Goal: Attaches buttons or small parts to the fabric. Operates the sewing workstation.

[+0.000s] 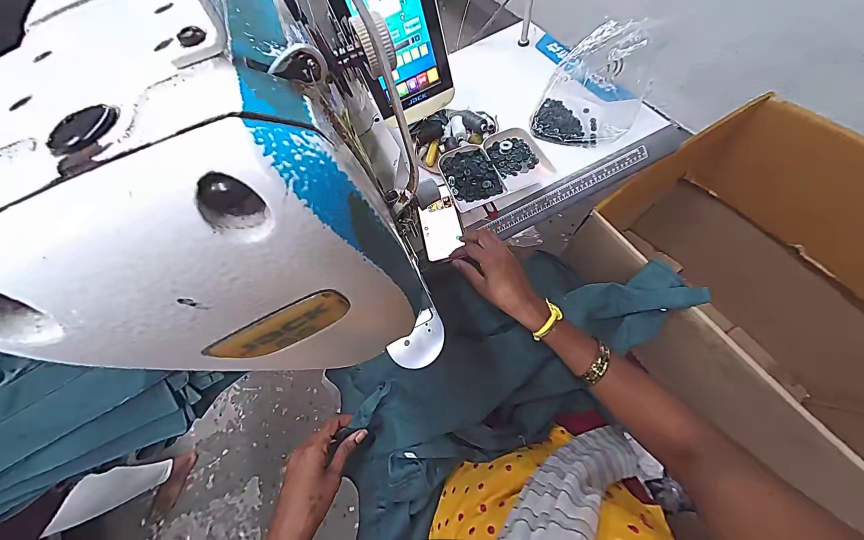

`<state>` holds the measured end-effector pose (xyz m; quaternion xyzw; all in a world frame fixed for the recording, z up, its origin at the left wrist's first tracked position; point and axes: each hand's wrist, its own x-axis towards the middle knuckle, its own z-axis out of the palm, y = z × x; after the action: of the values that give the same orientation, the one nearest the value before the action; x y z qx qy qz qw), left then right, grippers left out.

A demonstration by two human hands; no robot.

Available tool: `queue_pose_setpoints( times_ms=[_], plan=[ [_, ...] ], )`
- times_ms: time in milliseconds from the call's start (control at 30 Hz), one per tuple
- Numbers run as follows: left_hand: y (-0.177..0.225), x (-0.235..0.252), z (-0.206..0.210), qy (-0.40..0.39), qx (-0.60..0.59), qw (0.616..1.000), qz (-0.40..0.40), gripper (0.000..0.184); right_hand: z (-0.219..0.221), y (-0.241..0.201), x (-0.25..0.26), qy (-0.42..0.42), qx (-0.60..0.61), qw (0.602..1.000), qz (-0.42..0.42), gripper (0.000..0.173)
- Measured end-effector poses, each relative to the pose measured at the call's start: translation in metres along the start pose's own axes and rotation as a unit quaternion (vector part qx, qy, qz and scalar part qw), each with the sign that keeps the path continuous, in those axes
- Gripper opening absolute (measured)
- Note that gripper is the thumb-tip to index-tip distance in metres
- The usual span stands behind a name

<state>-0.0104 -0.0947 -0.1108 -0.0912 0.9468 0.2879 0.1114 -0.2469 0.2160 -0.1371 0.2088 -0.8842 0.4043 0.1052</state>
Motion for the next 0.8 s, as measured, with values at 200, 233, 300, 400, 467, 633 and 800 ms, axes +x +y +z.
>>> queue_pose_setpoints(
  times_ms=[200, 233, 300, 400, 467, 633, 800],
  plan=[
    [0.003, -0.004, -0.002, 0.055, -0.104, 0.988, 0.097, 0.022, -0.011, -0.050, -0.051, -0.086, 0.052, 0.993, -0.057, 0.025],
    [0.008, -0.006, -0.006, 0.061, -0.158, 0.977, 0.130, 0.019, -0.011, -0.063, -0.062, -0.107, 0.075, 0.987, -0.092, 0.023],
    [0.025, -0.012, -0.015, 0.061, -0.215, 0.957, 0.186, 0.016, -0.006, -0.090, -0.082, -0.141, 0.146, 0.963, -0.179, 0.022],
    [0.063, -0.016, -0.028, 0.069, -0.177, 0.939, 0.288, 0.019, -0.004, -0.129, -0.093, -0.168, 0.224, 0.920, -0.273, 0.035],
    [0.081, -0.015, -0.037, 0.110, -0.142, 0.926, 0.332, 0.023, -0.013, -0.146, -0.089, -0.137, 0.236, 0.920, -0.280, 0.036],
    [0.063, 0.006, -0.058, 0.220, -0.131, 0.927, 0.273, 0.028, -0.058, -0.139, -0.053, -0.088, 0.151, 0.962, -0.210, 0.028],
    [0.052, 0.034, -0.025, 0.203, -0.146, 0.954, 0.166, 0.027, -0.062, -0.095, -0.022, -0.227, 0.149, 0.958, -0.090, 0.041]
  ],
)
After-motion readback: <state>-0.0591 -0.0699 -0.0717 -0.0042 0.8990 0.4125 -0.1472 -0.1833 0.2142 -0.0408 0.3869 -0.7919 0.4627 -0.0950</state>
